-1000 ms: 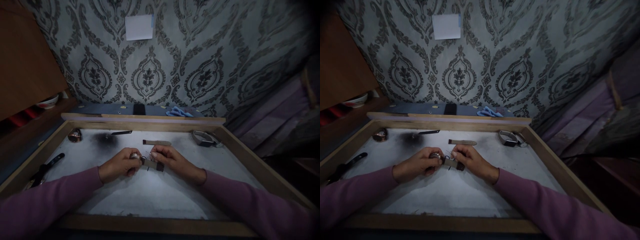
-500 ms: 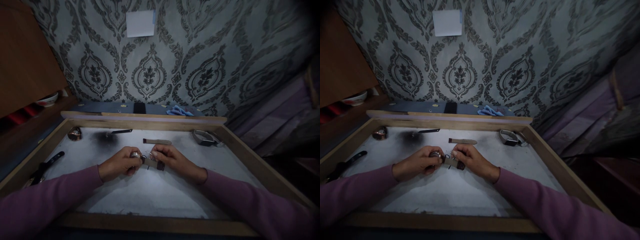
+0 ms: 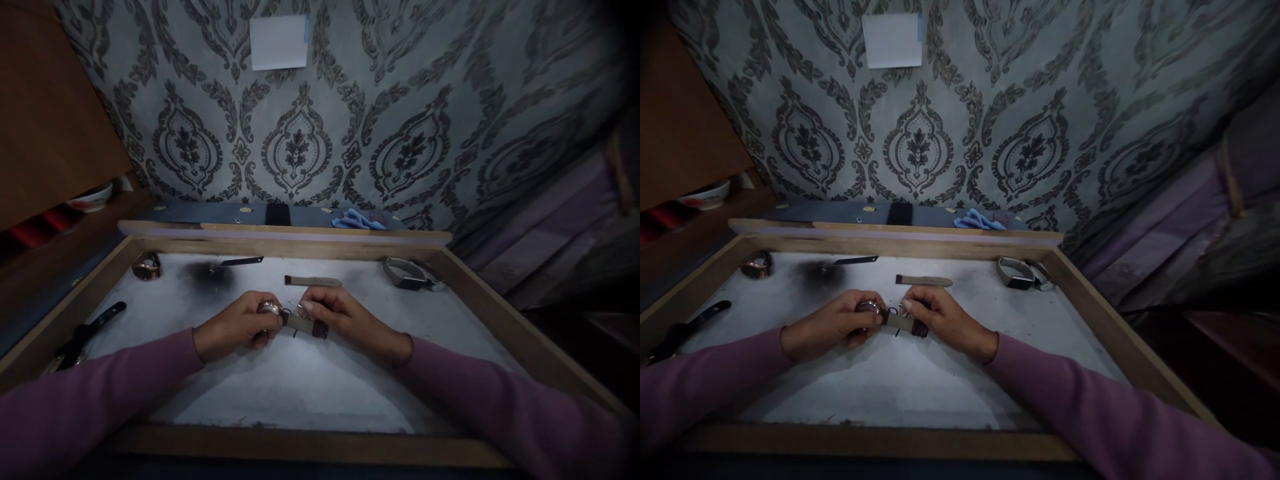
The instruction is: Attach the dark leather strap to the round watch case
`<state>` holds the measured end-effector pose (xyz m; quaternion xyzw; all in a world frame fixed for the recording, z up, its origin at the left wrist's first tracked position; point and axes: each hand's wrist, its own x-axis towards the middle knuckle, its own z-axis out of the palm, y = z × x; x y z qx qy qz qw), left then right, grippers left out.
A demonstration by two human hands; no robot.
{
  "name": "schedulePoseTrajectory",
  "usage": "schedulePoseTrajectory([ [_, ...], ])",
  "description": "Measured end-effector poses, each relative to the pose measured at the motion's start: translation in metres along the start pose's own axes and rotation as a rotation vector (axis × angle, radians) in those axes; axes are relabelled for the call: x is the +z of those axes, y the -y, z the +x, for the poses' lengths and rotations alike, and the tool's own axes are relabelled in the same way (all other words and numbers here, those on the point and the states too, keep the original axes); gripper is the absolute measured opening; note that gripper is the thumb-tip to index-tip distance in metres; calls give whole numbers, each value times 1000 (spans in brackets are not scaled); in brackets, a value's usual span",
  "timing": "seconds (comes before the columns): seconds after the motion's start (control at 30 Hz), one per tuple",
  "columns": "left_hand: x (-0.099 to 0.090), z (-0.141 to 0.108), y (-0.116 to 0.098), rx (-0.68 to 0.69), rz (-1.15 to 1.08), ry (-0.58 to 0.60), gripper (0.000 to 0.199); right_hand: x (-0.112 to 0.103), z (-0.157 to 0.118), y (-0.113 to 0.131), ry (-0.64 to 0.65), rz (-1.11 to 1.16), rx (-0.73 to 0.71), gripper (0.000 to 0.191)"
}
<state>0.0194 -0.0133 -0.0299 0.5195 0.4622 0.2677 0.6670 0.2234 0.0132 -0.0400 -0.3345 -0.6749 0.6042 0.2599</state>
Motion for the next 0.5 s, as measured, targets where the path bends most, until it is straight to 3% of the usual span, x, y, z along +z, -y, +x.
schedulePoseTrajectory([
  [0.27, 0, 0, 2, 13, -4, 24, 10, 1, -3, 7, -39, -474, -235, 29],
  [0.5, 1, 0, 1, 23, 6, 14, 9, 1, -2, 5, -51, -565, -293, 22],
])
